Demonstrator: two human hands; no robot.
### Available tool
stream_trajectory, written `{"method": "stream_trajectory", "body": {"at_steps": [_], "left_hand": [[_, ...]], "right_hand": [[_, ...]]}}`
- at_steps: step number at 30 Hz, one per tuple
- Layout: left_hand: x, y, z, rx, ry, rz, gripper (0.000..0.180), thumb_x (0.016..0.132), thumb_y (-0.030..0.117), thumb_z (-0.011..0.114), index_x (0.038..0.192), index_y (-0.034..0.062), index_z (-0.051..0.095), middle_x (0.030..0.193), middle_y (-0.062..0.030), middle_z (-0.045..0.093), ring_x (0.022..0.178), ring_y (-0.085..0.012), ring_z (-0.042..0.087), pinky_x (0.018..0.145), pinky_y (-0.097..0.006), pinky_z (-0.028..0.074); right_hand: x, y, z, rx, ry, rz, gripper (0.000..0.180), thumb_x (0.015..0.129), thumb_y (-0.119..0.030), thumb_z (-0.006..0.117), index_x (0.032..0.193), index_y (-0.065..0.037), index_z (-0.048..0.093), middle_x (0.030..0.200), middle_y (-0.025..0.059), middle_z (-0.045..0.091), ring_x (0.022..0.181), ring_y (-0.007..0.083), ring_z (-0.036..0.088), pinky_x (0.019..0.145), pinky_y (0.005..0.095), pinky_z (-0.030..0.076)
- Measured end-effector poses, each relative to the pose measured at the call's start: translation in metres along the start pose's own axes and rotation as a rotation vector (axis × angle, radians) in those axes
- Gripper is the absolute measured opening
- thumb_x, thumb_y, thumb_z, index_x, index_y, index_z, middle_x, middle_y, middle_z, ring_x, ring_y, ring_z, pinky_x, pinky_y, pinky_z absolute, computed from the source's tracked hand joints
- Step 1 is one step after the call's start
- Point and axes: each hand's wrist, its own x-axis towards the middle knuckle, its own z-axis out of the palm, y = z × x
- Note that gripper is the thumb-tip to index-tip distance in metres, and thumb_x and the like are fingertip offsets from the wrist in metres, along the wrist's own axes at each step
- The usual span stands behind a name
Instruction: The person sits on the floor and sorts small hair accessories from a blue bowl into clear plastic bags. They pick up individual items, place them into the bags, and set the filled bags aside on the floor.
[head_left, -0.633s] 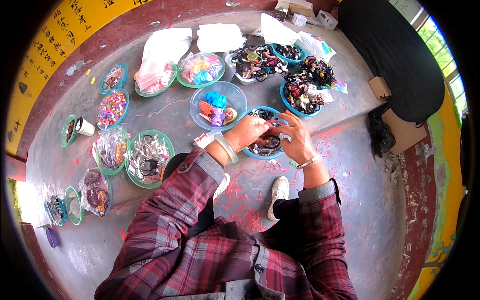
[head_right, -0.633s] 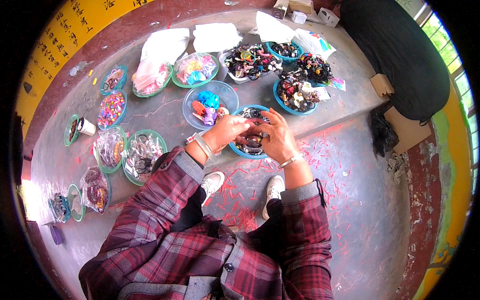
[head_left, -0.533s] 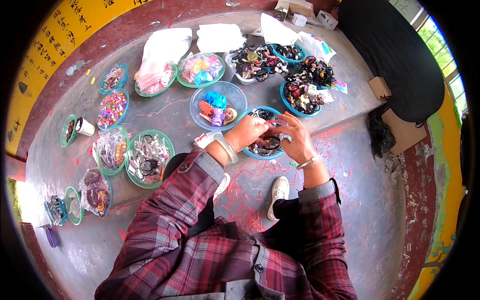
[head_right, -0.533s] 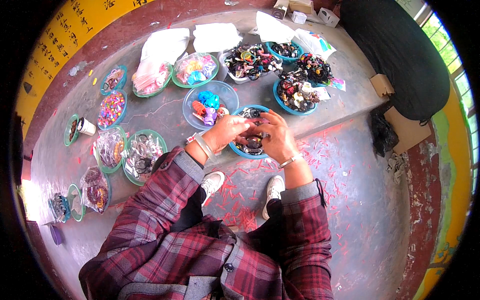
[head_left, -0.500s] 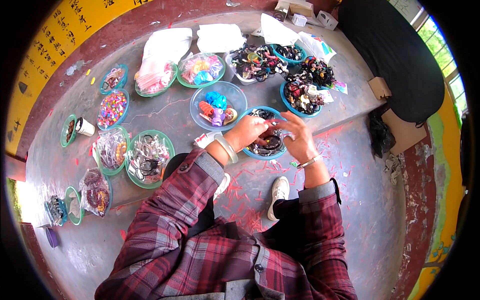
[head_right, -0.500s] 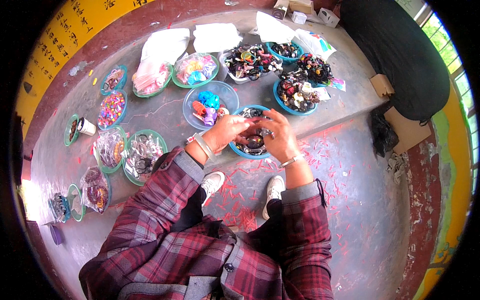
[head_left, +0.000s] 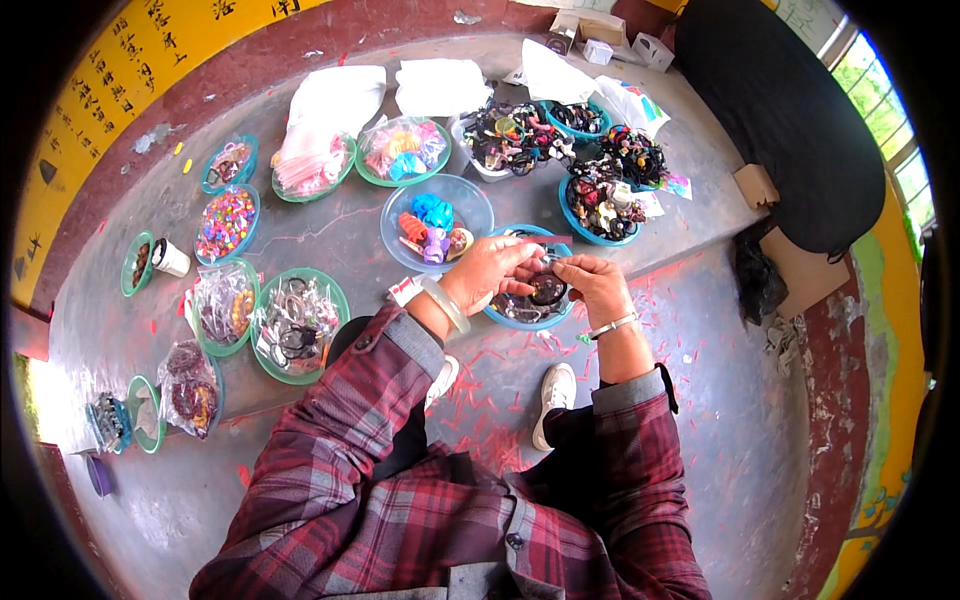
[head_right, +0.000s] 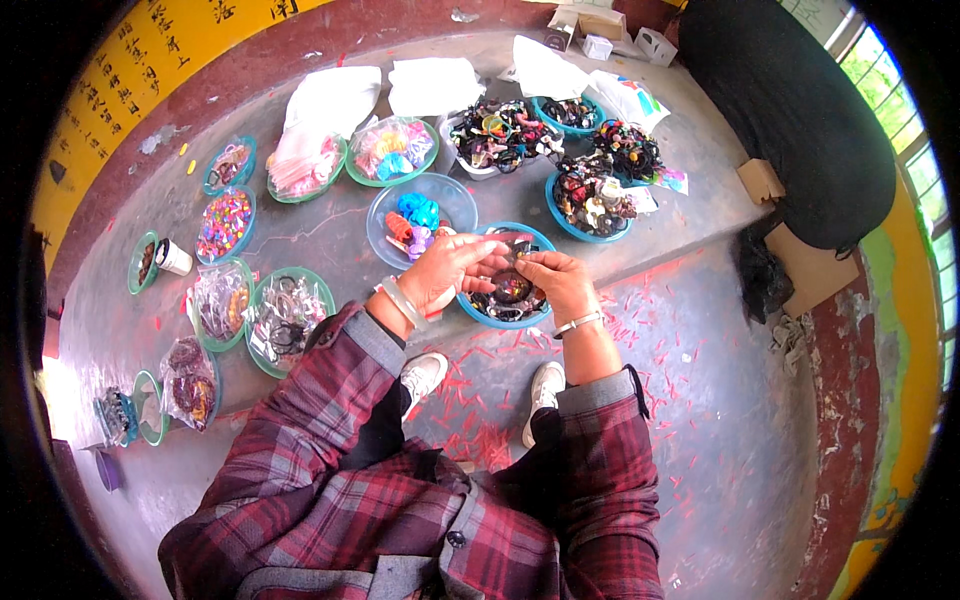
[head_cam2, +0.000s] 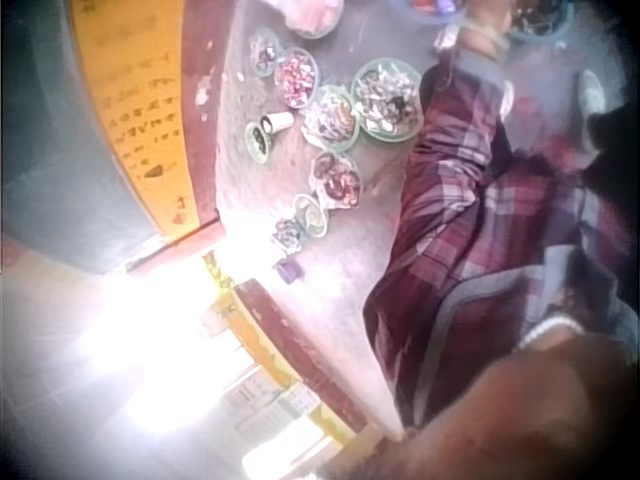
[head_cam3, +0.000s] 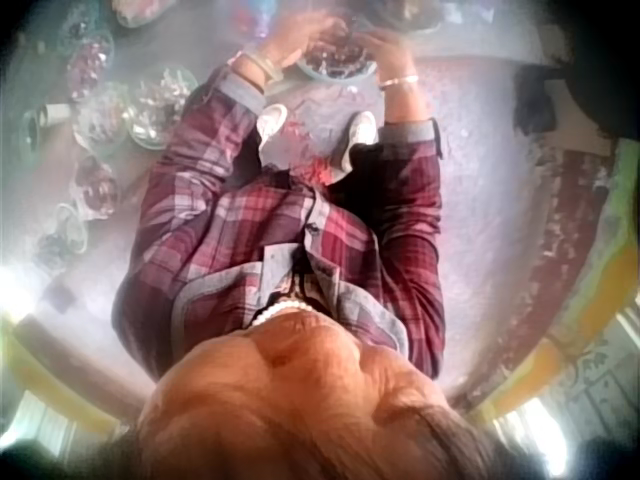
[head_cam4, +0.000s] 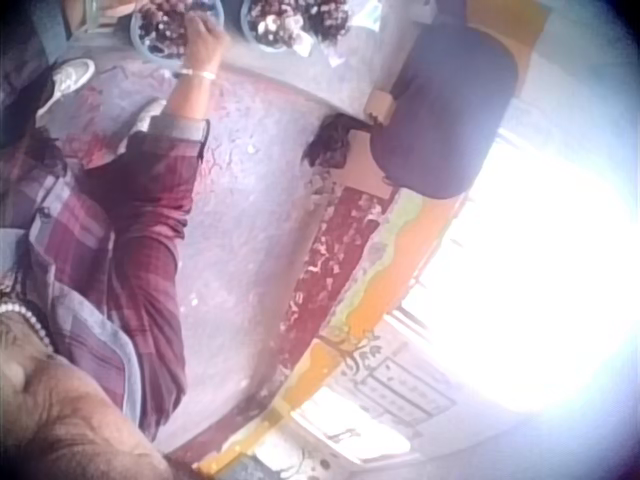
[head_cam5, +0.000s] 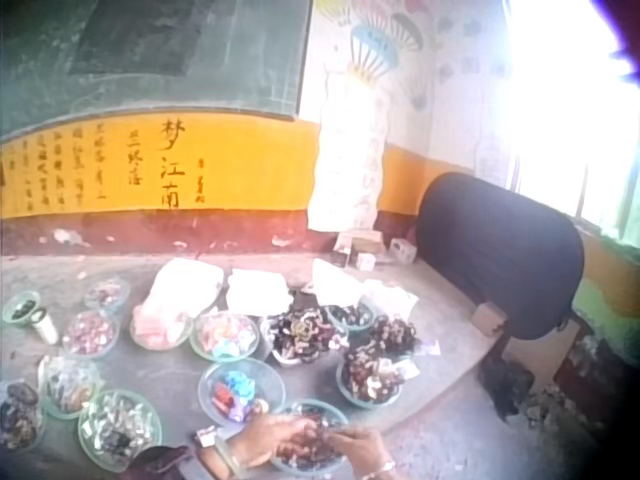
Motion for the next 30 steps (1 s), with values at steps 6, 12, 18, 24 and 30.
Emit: {"method": "stream_trajectory", "body": {"at_steps": [6,12,18,24,30], "left_hand": [[0.001,-0.007,-0.001,-0.017,-0.024,-0.041,0.024,0.086,0.023,0.053,0.098,0.0025,0.057,0.090,-0.0035,0.060,0.077,-0.0094,0.059,0.061,-0.021,0.051],[0.009,-0.014,-0.008,-0.072,0.043,-0.031,0.022,0.086,0.019,0.052,0.098,0.0008,0.057,0.092,-0.0056,0.061,0.080,-0.0111,0.060,0.059,-0.017,0.050],[0.007,-0.010,-0.005,-0.155,0.072,0.054,0.023,0.086,0.014,0.052,0.096,-0.0067,0.056,0.091,-0.0128,0.061,0.084,-0.0161,0.061,0.064,-0.021,0.052],[0.009,-0.009,-0.005,-0.257,0.068,0.081,0.022,0.086,0.011,0.051,0.096,-0.0087,0.055,0.092,-0.0145,0.060,0.084,-0.0178,0.061,0.067,-0.021,0.052],[0.006,-0.005,-0.007,-0.338,0.074,0.115,0.021,0.085,0.012,0.052,0.096,-0.0055,0.056,0.094,-0.0118,0.061,0.083,-0.0174,0.061,0.065,-0.020,0.051]], "right_hand": [[-0.001,0.001,0.006,0.178,0.060,0.036,0.008,0.077,-0.014,0.064,0.080,-0.006,0.065,0.069,0.0003,0.062,0.054,0.0065,0.052,0.046,0.0192,0.035],[0.001,0.003,0.005,0.165,0.048,0.061,0.008,0.076,-0.013,0.065,0.079,-0.006,0.064,0.067,0.0005,0.061,0.055,0.0072,0.052,0.047,0.0192,0.036],[0.000,0.002,0.003,0.117,0.092,0.051,0.007,0.077,-0.014,0.064,0.078,-0.007,0.063,0.068,0.0007,0.061,0.060,0.0079,0.055,0.049,0.0200,0.037],[-0.003,-0.002,0.006,0.097,0.037,0.015,0.011,0.077,-0.014,0.064,0.080,-0.004,0.064,0.068,0.0019,0.061,0.058,0.0081,0.055,0.048,0.0188,0.039],[-0.004,0.001,0.002,0.036,-0.055,0.078,0.013,0.077,-0.013,0.064,0.082,-0.001,0.064,0.068,0.0057,0.063,0.054,0.0093,0.056,0.047,0.0196,0.041]]}}
